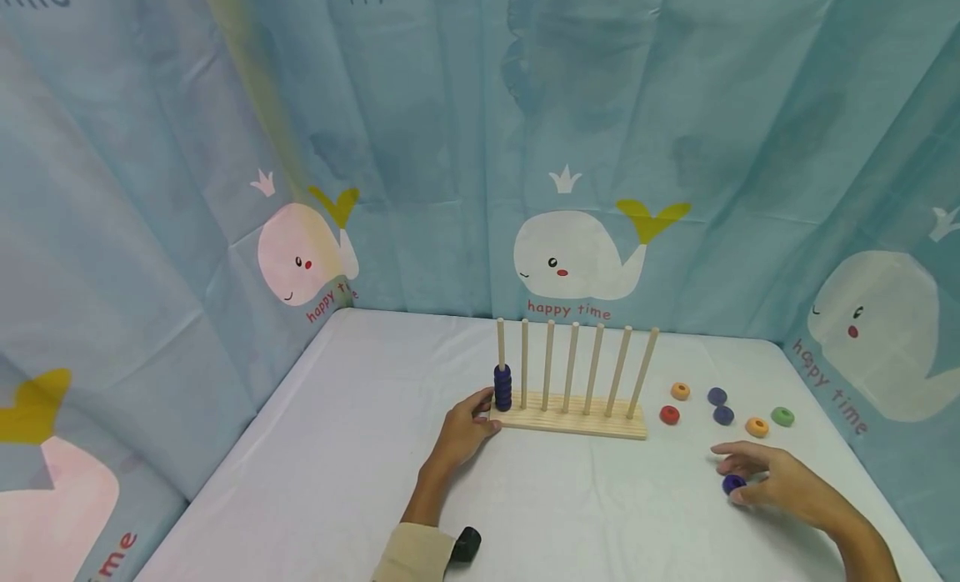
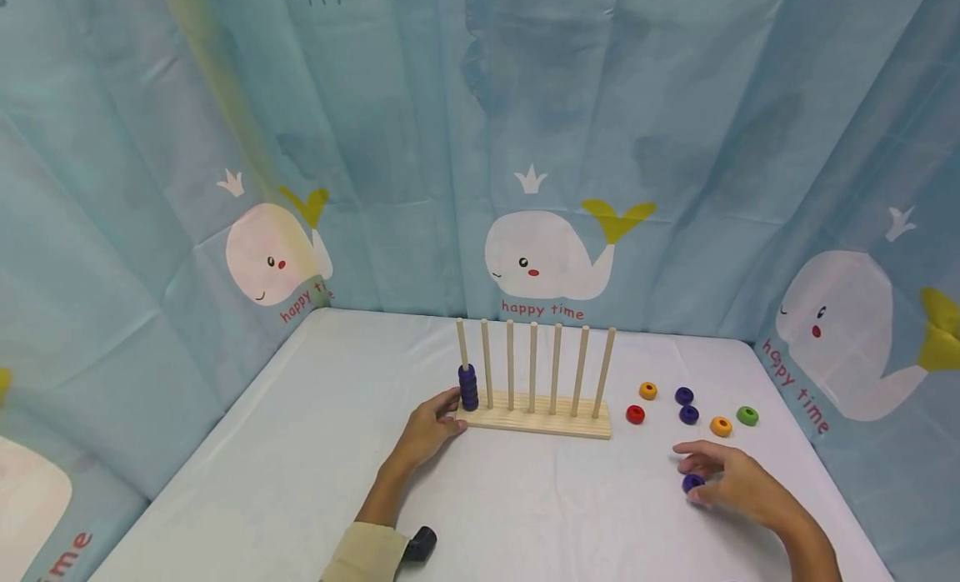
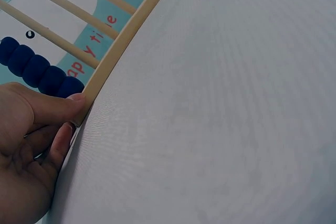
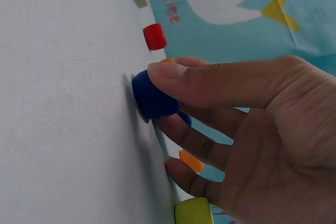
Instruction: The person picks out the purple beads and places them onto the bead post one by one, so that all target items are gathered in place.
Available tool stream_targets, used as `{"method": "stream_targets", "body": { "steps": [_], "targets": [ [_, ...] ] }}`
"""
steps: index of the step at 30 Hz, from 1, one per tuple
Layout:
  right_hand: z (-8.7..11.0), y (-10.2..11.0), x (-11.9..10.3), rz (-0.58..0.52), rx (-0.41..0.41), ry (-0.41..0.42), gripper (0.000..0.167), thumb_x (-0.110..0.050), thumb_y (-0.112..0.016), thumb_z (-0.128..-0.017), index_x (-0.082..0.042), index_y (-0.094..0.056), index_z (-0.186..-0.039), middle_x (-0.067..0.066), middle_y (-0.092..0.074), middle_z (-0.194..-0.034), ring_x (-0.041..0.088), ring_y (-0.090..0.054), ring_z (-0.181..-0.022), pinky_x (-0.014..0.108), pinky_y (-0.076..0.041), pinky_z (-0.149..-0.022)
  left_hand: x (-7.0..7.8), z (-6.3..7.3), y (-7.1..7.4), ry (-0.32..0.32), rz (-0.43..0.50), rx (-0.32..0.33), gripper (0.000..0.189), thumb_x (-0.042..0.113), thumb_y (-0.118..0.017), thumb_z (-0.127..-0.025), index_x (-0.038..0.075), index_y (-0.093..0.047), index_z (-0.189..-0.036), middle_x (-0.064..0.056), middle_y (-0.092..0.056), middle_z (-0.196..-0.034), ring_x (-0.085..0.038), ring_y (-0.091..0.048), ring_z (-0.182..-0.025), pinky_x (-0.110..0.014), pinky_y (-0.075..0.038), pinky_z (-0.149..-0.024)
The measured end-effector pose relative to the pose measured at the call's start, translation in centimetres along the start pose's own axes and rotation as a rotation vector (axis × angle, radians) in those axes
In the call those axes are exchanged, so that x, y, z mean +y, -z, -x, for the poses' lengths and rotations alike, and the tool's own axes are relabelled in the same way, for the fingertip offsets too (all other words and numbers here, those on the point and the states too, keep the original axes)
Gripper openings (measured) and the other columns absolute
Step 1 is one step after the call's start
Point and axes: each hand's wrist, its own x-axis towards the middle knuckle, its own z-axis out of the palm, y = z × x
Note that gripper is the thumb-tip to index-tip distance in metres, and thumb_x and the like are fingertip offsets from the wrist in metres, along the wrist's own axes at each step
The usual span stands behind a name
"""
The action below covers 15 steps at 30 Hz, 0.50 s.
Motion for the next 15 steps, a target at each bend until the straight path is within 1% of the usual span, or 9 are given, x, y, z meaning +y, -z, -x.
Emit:
{"method": "stream_targets", "body": {
  "steps": [3, 5, 9, 13, 15],
  "targets": [
    [0.07, 0.15, 0.21, 0.013, 0.008, -0.007, 0.072, -0.014, -0.083, -0.069, 0.000, -0.054, -0.134, 0.008, -0.068, -0.108, 0.025, -0.063, -0.096, 0.043, -0.054, -0.081, 0.02, -0.05, -0.01, 0.002, 0.001, 0.001, 0.060, 0.010, -0.071, -0.087, 0.012, -0.049, -0.143, -0.010, -0.062, -0.127, -0.022, -0.059, -0.113, -0.037, -0.050, -0.094],
    [0.13, 0.24, 0.30, 0.014, 0.013, -0.023, 0.071, -0.011, -0.082, -0.069, 0.001, -0.055, -0.133, 0.009, -0.069, -0.109, 0.026, -0.063, -0.097, 0.045, -0.054, -0.082, 0.05, -0.09, -0.02, 0.003, -0.002, 0.003, 0.060, 0.010, -0.071, -0.087, 0.012, -0.049, -0.143, -0.011, -0.062, -0.127, -0.022, -0.060, -0.113, -0.037, -0.050, -0.094],
    [0.13, 0.21, 0.35, 0.012, 0.028, -0.083, 0.064, -0.008, -0.081, -0.070, 0.000, -0.058, -0.130, 0.009, -0.069, -0.108, 0.026, -0.063, -0.098, 0.048, -0.053, -0.084, 0.11, -0.12, -0.07, 0.009, -0.011, 0.006, 0.060, 0.010, -0.071, -0.087, 0.012, -0.049, -0.143, -0.010, -0.062, -0.127, -0.022, -0.059, -0.113, -0.037, -0.049, -0.094],
    [-0.14, 0.00, 0.32, 0.037, 0.048, -0.130, 0.058, -0.012, -0.082, -0.072, -0.001, -0.062, -0.126, 0.008, -0.069, -0.107, 0.025, -0.063, -0.097, 0.049, -0.053, -0.084, 0.09, -0.17, -0.11, 0.010, -0.011, 0.007, 0.060, 0.009, -0.071, -0.087, 0.012, -0.049, -0.143, -0.010, -0.062, -0.127, -0.021, -0.060, -0.112, -0.036, -0.050, -0.094],
    [-0.30, -0.08, 0.29, 0.055, 0.054, -0.146, 0.056, -0.017, -0.082, -0.073, -0.002, -0.063, -0.124, 0.010, -0.069, -0.108, 0.027, -0.062, -0.099, 0.051, -0.052, -0.084, 0.04, -0.19, -0.14, 0.006, -0.013, 0.008, 0.060, 0.010, -0.071, -0.087, 0.011, -0.049, -0.143, -0.011, -0.062, -0.126, -0.022, -0.060, -0.112, -0.036, -0.050, -0.093]
  ]
}}
